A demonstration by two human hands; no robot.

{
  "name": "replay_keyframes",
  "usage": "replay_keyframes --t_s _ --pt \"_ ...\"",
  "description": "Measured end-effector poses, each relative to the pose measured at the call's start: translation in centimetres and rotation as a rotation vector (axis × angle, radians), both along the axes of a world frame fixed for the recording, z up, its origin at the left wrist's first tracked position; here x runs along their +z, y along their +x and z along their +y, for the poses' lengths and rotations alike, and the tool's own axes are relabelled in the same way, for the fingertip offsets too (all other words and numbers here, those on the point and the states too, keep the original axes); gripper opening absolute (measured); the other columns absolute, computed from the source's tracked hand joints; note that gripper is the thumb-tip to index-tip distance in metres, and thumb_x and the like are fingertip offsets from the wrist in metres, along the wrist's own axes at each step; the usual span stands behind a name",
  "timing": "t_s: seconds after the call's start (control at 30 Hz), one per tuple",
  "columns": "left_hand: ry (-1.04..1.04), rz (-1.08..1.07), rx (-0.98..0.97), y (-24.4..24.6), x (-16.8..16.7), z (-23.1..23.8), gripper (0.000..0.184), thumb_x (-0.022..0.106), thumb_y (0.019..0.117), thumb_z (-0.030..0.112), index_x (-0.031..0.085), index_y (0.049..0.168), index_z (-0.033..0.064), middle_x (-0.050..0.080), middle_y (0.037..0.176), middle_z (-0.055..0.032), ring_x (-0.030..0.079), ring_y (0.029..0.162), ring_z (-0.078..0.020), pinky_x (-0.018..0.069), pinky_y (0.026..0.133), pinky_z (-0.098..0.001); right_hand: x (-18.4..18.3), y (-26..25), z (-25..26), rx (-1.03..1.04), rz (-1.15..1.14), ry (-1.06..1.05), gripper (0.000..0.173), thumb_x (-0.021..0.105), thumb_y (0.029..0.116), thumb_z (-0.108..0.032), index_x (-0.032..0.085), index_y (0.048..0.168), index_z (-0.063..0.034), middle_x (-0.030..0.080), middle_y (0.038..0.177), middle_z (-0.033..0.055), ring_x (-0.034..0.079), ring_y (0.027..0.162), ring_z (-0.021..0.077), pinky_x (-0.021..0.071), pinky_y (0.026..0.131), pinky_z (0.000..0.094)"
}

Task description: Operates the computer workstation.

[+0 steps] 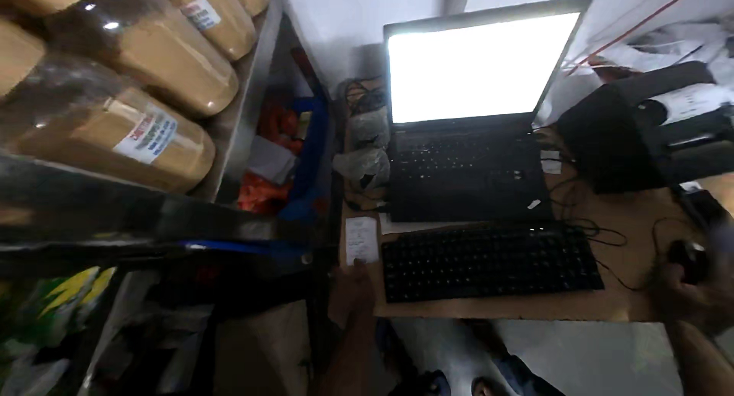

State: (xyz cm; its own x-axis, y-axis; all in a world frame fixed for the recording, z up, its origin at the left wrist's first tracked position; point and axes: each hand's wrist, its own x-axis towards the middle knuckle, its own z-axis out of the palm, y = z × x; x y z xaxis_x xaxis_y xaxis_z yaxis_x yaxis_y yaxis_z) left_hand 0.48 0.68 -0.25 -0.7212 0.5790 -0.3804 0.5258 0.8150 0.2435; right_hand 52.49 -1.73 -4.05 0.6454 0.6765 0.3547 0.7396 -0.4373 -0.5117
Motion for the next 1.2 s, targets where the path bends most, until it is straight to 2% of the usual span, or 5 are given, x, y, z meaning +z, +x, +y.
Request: replay_keyframes --t_s 0.17,0.27,0.33,0.47,1.2 --pt "-0.062 0.064 -0.315 -0.6 0.1 -1.2 0.055 0.043 0.1090 0.043 0.054 0.147 0.0046 0.056 0.143 -0.0269 0.062 0.125 -0.0420 0.0520 0.102 -0.0567 0.0 0.6 0.0 -0.070 -0.038 -0.075 0.053 0.059 0.0964 -0.027 0.056 0.142 0.0000 0.044 0.147 0.0357 0.044 0.135 0.0557 0.0371 0.109 0.0681" --pt "-0.009 -0.069 -0.126 -0.7 -0.2 -0.8 0.068 0.041 0.1088 0.049 0.044 0.149 -0.0051 0.053 0.145 -0.0299 0.054 0.134 -0.0435 0.0433 0.112 -0.0576 -0.3 0.8 0.0 -0.067 -0.048 -0.065 0.049 0.061 0.0961 -0.025 0.059 0.139 -0.0016 0.047 0.145 0.0338 0.047 0.132 0.0553 0.0395 0.105 0.0702" --pt "0.017 0.008 -0.173 -0.8 -0.7 -1.2 0.071 0.038 0.1080 0.053 0.047 0.147 -0.0059 0.057 0.140 -0.0300 0.059 0.129 -0.0430 0.0488 0.108 -0.0566 0.3 0.4 0.1 -0.074 -0.036 -0.057 0.047 0.062 0.0959 -0.023 0.060 0.138 -0.0026 0.048 0.144 0.0332 0.048 0.131 0.0549 0.0402 0.104 0.0707" --pt "-0.040 -0.096 -0.209 -0.9 1.0 -1.2 0.068 0.038 0.1097 0.049 0.043 0.149 -0.0070 0.051 0.146 -0.0314 0.054 0.134 -0.0440 0.0455 0.112 -0.0562 0.2 0.2 0.2 -0.074 -0.043 -0.033 0.047 0.062 0.0943 -0.022 0.061 0.137 -0.0025 0.049 0.144 0.0333 0.048 0.131 0.0547 0.0400 0.104 0.0706" --pt "0.086 0.040 -0.067 -0.6 -0.9 -1.2 0.071 0.044 0.1053 0.055 0.052 0.142 -0.0053 0.065 0.130 -0.0277 0.065 0.121 -0.0417 0.0519 0.100 -0.0605 0.0 0.1 0.4 -0.096 -0.075 -0.009 0.046 0.059 0.0936 -0.023 0.063 0.135 -0.0020 0.051 0.139 0.0354 0.050 0.126 0.0568 0.0405 0.099 0.0716"
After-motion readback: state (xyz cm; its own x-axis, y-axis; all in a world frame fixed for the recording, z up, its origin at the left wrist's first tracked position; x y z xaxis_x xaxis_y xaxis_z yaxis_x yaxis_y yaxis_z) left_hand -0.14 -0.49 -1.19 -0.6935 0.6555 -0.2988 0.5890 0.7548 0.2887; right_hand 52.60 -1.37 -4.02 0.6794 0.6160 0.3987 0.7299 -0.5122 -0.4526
